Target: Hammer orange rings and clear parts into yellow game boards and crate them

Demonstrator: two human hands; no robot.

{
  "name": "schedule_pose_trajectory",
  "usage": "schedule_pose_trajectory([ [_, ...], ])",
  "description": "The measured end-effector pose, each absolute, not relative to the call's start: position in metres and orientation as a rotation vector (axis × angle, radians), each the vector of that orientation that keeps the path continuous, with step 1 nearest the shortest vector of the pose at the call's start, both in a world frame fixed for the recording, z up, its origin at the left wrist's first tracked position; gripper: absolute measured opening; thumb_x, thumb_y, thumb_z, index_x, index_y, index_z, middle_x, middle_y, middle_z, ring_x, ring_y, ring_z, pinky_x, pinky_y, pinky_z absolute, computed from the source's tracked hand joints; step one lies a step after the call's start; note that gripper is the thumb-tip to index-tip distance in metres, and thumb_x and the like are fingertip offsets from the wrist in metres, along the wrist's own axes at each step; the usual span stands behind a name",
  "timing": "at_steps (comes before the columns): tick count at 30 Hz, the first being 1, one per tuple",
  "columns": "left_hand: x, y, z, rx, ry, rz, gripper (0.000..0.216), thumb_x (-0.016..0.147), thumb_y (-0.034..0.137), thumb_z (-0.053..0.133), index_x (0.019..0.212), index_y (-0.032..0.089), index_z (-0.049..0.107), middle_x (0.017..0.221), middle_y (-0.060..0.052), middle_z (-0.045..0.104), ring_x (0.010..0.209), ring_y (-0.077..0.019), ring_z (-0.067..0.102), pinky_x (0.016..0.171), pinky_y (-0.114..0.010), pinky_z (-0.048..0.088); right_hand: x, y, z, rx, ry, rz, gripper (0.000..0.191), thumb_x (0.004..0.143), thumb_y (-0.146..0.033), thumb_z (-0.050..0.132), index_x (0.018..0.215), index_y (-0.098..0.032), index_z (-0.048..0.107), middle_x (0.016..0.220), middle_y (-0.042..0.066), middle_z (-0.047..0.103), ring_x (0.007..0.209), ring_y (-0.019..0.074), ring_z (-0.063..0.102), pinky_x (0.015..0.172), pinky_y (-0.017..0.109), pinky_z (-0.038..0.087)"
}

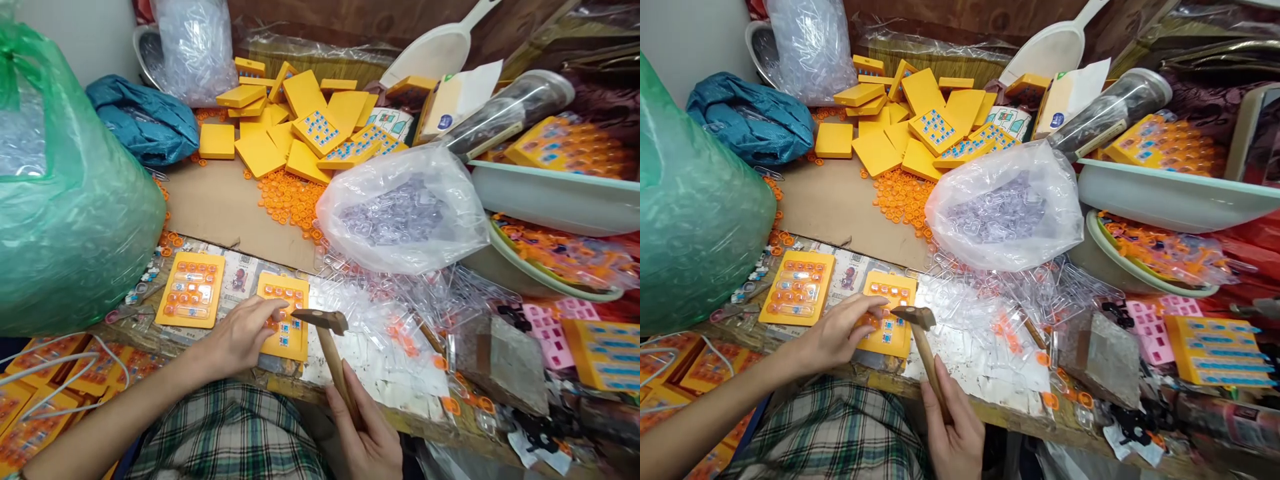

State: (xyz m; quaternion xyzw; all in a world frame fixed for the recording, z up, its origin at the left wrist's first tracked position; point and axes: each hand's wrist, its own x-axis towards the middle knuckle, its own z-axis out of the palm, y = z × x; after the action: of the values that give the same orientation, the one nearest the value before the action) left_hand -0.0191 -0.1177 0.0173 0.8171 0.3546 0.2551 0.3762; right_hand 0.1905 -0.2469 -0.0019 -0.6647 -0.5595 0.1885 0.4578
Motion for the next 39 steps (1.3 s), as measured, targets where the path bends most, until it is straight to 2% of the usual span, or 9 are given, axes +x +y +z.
schedule_pose_trajectory([
  [6, -0.014, -0.121, 0.005, 2.074, 0.952, 0.775, 0.053, 0.086, 0.009, 0.047, 0.137, 0.021, 0.036, 0.107, -0.007, 0.066, 0.099, -0.0181, 0.063, 0.088, -0.036, 0.054, 0.187, -0.252, 0.013, -1.54, -1.639, 0.381, 0.058, 0.083, -0.009, 0.06, 0.135, -0.031, 0.049, 0.107, 0.003, 0.072, 0.085, 0.0206, 0.071, 0.073, 0.03, 0.06],
  [10, -0.013, -0.124, 0.005, 2.053, 0.986, 0.804, 0.052, 0.085, 0.009, 0.051, 0.135, 0.02, 0.039, 0.102, -0.007, 0.066, 0.095, -0.0187, 0.063, 0.087, -0.037, 0.054, 0.185, -0.254, 0.016, -1.599, -1.691, 0.453, 0.055, 0.086, -0.01, 0.057, 0.136, -0.029, 0.048, 0.102, 0.004, 0.072, 0.083, 0.0186, 0.071, 0.071, 0.027, 0.058],
  [17, -0.007, -0.126, 0.005, 2.016, 1.017, 0.822, 0.053, 0.083, 0.009, 0.053, 0.134, 0.019, 0.039, 0.106, -0.008, 0.061, 0.103, -0.0201, 0.057, 0.092, -0.04, 0.052, 0.186, -0.25, 0.019, -1.576, -1.709, 0.527, 0.056, 0.086, -0.009, 0.056, 0.138, -0.027, 0.046, 0.09, 0.005, 0.071, 0.076, 0.0155, 0.069, 0.068, 0.023, 0.055],
  [25, -0.007, -0.129, 0.002, 1.921, 1.057, 0.918, 0.05, 0.084, 0.01, 0.052, 0.131, 0.019, 0.04, 0.089, -0.004, 0.062, 0.09, -0.0181, 0.059, 0.086, -0.039, 0.053, 0.188, -0.254, 0.013, -1.53, -1.74, 0.395, 0.059, 0.086, -0.006, 0.054, 0.14, -0.027, 0.044, 0.107, 0.006, 0.068, 0.089, 0.017, 0.068, 0.074, 0.024, 0.056],
  [29, -0.007, -0.128, 0.002, 1.952, 1.082, 0.861, 0.057, 0.082, 0.012, 0.054, 0.135, 0.02, 0.036, 0.096, -0.006, 0.061, 0.094, -0.0194, 0.059, 0.087, -0.04, 0.053, 0.189, -0.257, 0.011, -1.607, -1.789, 0.445, 0.058, 0.087, -0.006, 0.054, 0.14, -0.027, 0.043, 0.104, 0.006, 0.069, 0.087, 0.0163, 0.069, 0.073, 0.022, 0.056],
  [36, 0.0, -0.132, 0.0, 1.932, 1.14, 0.97, 0.054, 0.079, 0.01, 0.056, 0.131, 0.019, 0.042, 0.092, -0.004, 0.062, 0.091, -0.0177, 0.059, 0.086, -0.037, 0.053, 0.188, -0.259, 0.0, -1.557, -1.744, 0.415, 0.057, 0.087, -0.009, 0.055, 0.14, -0.025, 0.043, 0.116, 0.007, 0.066, 0.096, 0.0192, 0.067, 0.082, 0.027, 0.055],
  [39, -0.004, -0.132, -0.002, 1.888, 1.131, 0.995, 0.054, 0.079, 0.011, 0.057, 0.13, 0.02, 0.042, 0.094, -0.003, 0.064, 0.091, -0.0166, 0.061, 0.088, -0.035, 0.052, 0.186, -0.259, 0.005, -1.542, -1.727, 0.381, 0.058, 0.087, -0.008, 0.055, 0.14, -0.026, 0.043, 0.111, 0.007, 0.067, 0.092, 0.0184, 0.068, 0.078, 0.026, 0.056],
])
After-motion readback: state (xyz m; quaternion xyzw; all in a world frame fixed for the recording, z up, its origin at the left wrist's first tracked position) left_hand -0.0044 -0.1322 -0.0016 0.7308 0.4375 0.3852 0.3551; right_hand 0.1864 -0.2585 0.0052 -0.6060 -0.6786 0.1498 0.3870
